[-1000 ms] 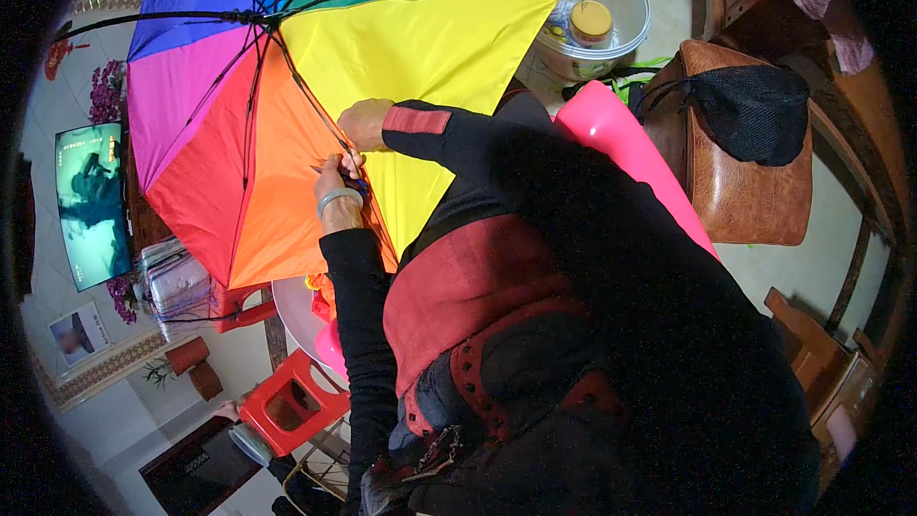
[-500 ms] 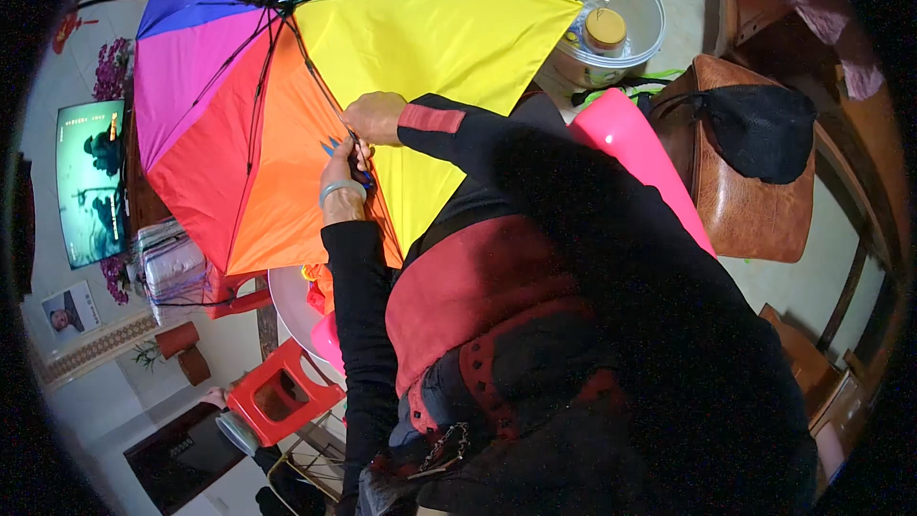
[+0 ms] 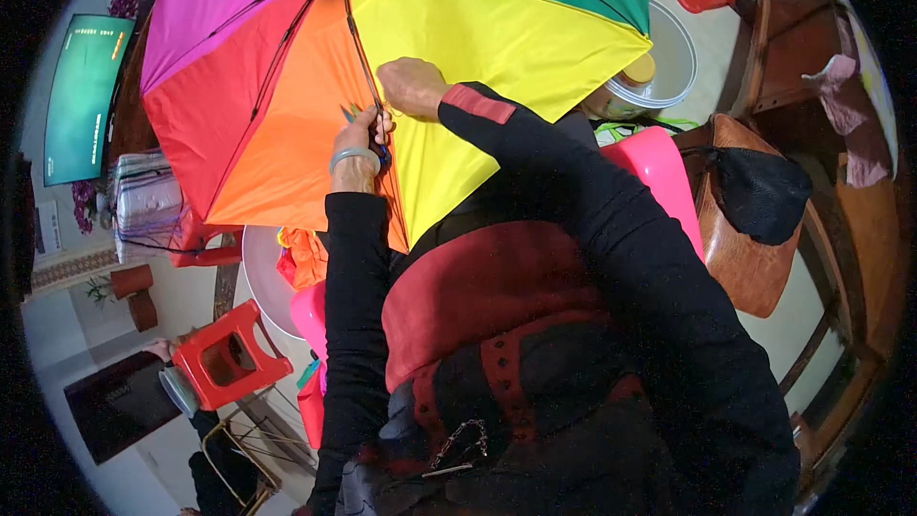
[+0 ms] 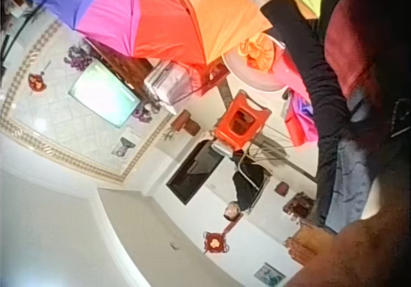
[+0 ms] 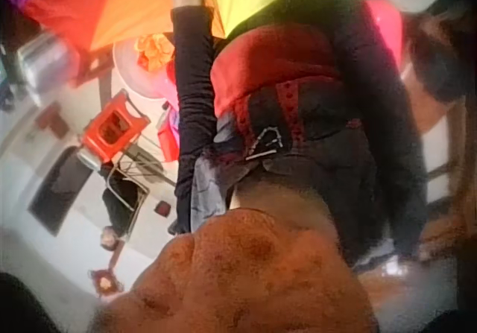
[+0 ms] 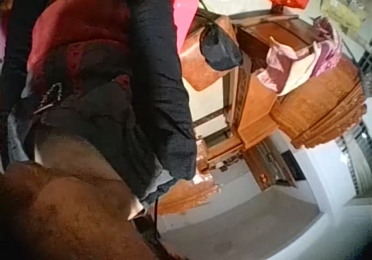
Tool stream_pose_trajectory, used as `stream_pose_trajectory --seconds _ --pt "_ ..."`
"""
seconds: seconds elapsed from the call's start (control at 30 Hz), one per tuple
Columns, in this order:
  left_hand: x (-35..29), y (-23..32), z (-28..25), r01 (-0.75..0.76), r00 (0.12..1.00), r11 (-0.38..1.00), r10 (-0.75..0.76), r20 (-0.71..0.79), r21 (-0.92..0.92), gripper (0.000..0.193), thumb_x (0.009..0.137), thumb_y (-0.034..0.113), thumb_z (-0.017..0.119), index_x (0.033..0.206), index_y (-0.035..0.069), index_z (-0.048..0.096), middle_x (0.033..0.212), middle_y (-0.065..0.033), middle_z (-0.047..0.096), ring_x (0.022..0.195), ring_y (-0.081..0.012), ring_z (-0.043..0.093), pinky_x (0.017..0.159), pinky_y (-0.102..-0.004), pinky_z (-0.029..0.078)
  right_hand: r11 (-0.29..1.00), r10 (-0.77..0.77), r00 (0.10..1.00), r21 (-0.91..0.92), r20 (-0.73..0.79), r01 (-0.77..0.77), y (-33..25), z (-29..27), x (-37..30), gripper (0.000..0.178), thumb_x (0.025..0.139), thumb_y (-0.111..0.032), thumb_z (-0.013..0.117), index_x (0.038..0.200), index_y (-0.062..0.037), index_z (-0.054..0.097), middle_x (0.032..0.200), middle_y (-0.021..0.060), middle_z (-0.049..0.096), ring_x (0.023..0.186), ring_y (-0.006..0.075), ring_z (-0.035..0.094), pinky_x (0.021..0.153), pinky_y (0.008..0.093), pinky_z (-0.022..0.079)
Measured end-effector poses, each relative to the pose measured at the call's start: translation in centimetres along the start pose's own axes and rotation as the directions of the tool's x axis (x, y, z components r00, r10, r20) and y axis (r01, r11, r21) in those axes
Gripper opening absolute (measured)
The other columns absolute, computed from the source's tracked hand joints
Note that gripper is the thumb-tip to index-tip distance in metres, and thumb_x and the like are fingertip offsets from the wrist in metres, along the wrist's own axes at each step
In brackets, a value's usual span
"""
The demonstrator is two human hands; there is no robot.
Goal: Repairing a rainbow-colored umbrella by sewing the fabric back onto the ribs.
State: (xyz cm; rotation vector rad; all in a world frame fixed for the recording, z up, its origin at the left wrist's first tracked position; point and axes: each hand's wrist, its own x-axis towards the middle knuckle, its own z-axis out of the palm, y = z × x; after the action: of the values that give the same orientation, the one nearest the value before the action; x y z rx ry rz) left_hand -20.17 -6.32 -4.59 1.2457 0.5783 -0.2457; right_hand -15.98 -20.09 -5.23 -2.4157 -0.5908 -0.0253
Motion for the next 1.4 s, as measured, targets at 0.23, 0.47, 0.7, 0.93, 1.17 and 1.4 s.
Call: stream_pose_trajectory --seconds 0.23,0.47,0.7,0.93,1.17,1.4 --pt "-0.2 0.0 -0.8 0.014 1.0 0.999 -0.013 0.023 -0.035 0.02 0.085 0.007 0.049 0.068 -0.003 0.049 0.056 -0.0128 0.054 0.043 -0.0157 0.045 0.039 -0.0249 0.033 0.89 0.161 0.906 0.34 0.391 -0.305 -1.5 -1.2 -0.8 0.018 0.081 -0.01 0.04 0.07 0.0002 0.05 0.057 0.012 0.054 0.04 0.0196 0.049 0.036 0.0345 0.039" --pt "0.0 -0.6 0.6 -0.047 0.998 0.998 0.045 -0.043 -0.036 0.018 0.085 0.006 0.049 0.068 -0.002 0.048 0.055 -0.0104 0.052 0.04 -0.0162 0.045 0.035 -0.0252 0.032 0.797 0.239 0.928 0.488 0.285 -0.355 -1.3 -1.2 -1.0 0.015 0.08 -0.008 0.043 0.072 -0.0024 0.055 0.055 0.0152 0.054 0.045 0.0273 0.054 0.045 0.0398 0.045" --pt "-0.4 -0.8 -0.2 -0.095 0.976 0.994 0.082 -0.204 -0.053 0.011 0.085 0.004 0.047 0.075 -0.001 0.047 0.059 -0.0076 0.05 0.041 -0.0166 0.05 0.034 -0.0264 0.033 0.649 0.209 0.96 0.708 0.186 -0.279 -3.0 -10.0 0.4 0.011 0.082 -0.013 0.05 0.077 -0.0034 0.048 0.07 0.0095 0.057 0.058 0.0157 0.058 0.044 0.0308 0.046" --pt "-1.1 0.0 0.4 -0.091 0.996 0.995 0.091 0.012 0.031 0.013 0.079 0.008 0.055 0.069 0.001 0.05 0.055 -0.0074 0.052 0.042 -0.0158 0.051 0.035 -0.026 0.034 0.579 0.231 0.947 0.75 0.224 -0.318 -3.9 -15.7 -4.8 0.013 0.087 -0.014 0.046 0.08 -0.0027 0.045 0.066 0.0035 0.051 0.048 0.0096 0.05 0.044 0.0219 0.047" --pt "-1.5 -0.1 -0.3 -0.218 0.952 0.885 0.286 -0.111 0.411 0.011 0.072 0.007 0.063 0.07 0.0 0.054 0.053 -0.0055 0.054 0.043 -0.0132 0.052 0.042 -0.025 0.04 0.721 0.142 0.978 0.661 0.153 -0.208 -3.9 -15.0 -5.6 0.012 0.086 -0.012 0.045 0.078 -0.0032 0.045 0.063 0.0018 0.045 0.049 0.0081 0.047 0.046 0.0231 0.047" --pt "-1.6 -0.6 -0.4 -0.405 0.868 0.744 0.495 -0.031 0.531 0.01 0.071 0.007 0.061 0.076 0.0 0.056 0.055 -0.0049 0.056 0.044 -0.013 0.054 0.046 -0.0266 0.044 0.729 0.097 0.985 0.664 0.141 -0.167 -4.5 -15.4 -4.4 0.01 0.086 -0.01 0.044 0.079 -0.0035 0.044 0.064 0.0004 0.042 0.053 0.0068 0.044 0.05 0.0241 0.048"
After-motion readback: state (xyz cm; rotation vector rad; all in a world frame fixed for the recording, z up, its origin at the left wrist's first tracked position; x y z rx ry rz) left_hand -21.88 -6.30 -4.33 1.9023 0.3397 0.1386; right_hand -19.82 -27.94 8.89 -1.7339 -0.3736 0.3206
